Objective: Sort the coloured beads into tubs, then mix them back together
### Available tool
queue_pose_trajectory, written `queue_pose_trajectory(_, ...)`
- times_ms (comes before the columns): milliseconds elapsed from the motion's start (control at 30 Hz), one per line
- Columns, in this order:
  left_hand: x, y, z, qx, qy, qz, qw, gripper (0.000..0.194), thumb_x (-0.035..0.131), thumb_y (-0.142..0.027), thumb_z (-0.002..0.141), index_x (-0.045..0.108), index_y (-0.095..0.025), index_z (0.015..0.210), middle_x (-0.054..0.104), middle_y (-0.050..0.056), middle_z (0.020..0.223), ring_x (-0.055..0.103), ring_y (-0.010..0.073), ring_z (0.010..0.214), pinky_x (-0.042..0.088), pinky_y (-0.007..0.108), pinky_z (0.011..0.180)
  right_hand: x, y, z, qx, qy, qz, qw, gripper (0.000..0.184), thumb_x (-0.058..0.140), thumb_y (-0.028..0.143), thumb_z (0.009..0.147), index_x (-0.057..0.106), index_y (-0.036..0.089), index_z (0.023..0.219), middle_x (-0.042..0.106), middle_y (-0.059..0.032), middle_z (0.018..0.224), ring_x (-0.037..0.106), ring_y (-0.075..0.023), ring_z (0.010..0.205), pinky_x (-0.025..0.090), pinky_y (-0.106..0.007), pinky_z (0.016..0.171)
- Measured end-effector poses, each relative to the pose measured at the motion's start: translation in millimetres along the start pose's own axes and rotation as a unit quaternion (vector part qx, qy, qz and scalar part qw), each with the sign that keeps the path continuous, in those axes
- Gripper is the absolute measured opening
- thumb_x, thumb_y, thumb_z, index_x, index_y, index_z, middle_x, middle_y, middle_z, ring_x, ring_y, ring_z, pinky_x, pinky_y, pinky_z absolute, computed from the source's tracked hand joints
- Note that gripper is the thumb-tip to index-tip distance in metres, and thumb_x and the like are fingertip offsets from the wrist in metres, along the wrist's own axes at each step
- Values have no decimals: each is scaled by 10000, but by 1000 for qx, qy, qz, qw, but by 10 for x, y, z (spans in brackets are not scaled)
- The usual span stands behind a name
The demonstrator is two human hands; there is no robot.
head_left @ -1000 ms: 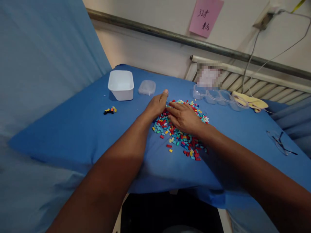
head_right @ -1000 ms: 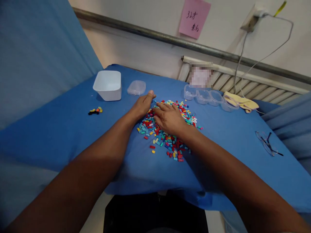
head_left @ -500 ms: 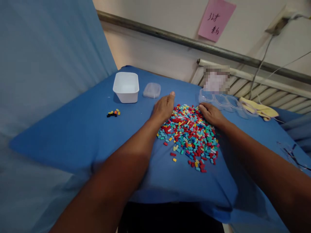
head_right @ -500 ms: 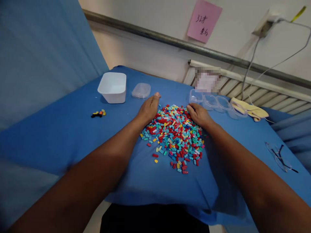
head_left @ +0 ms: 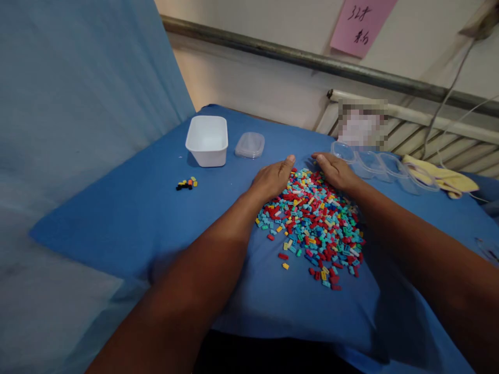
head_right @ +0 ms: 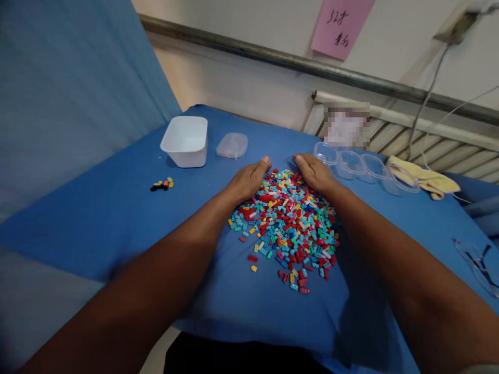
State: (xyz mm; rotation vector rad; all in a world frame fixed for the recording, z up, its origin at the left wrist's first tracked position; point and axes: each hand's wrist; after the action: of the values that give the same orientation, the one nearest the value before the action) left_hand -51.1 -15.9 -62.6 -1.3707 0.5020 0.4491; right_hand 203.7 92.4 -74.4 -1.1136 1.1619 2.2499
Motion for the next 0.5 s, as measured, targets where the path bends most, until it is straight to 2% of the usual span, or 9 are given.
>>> queue_pose_trajectory(133, 36, 34, 4, 18, 0, -44, 999, 870, 212, -814, 1122, 757, -218, 1446, 702, 145, 1590, 612, 337, 1543, 409, 464, 1318, 68, 38, 69, 2, 59, 22, 998, 935, 262, 928, 1052, 835, 233, 1300, 814, -151, 1409, 715, -367, 1372, 464, -580, 1281)
queue_pose_trajectory(267, 64, 17, 26, 75, 22, -78, 994, 784, 227, -702, 1163, 742, -204, 1480, 668, 115, 1638, 573, 283, 1584, 364, 418, 1361, 40, 233, 23, -33, 113, 81, 990, 801, 361, 866, 1079, 845, 296, 1366, 807, -65, 1460, 704, -344, 1425, 444, -571, 1313)
queue_pose_trajectory(367, 96, 13, 52, 101, 33, -119, 987, 757, 262, -685, 1164, 780, -192, 1413, 708, 109, 1590, 623, 288, 1527, 420, 417, 1328, -11, 393, -66, -28, 126, 120, 984, 730, 449, 843, 1070, 860, 315, 1362, 825, -43, 1426, 719, -356, 1404, 462, -575, 1303)
queue_pose_trajectory(500, 136, -1, 66, 112, 36, -161, 980, 761, 300, -709, 1152, 813, -164, 1293, 803, 137, 1408, 721, 308, 1366, 510, 444, 1240, -85, 523, -212, 4, 121, 189, 974, 719, 529, 867, 1030, 866, 316, 1346, 835, -37, 1405, 730, -348, 1389, 476, -573, 1298)
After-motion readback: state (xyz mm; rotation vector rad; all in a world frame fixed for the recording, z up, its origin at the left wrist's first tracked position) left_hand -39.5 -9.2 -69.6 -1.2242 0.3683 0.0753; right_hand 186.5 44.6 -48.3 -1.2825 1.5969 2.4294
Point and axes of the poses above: each hand's wrist, its own z-axis towards the middle knuckle, its own x-axis out of the palm, y = z × x
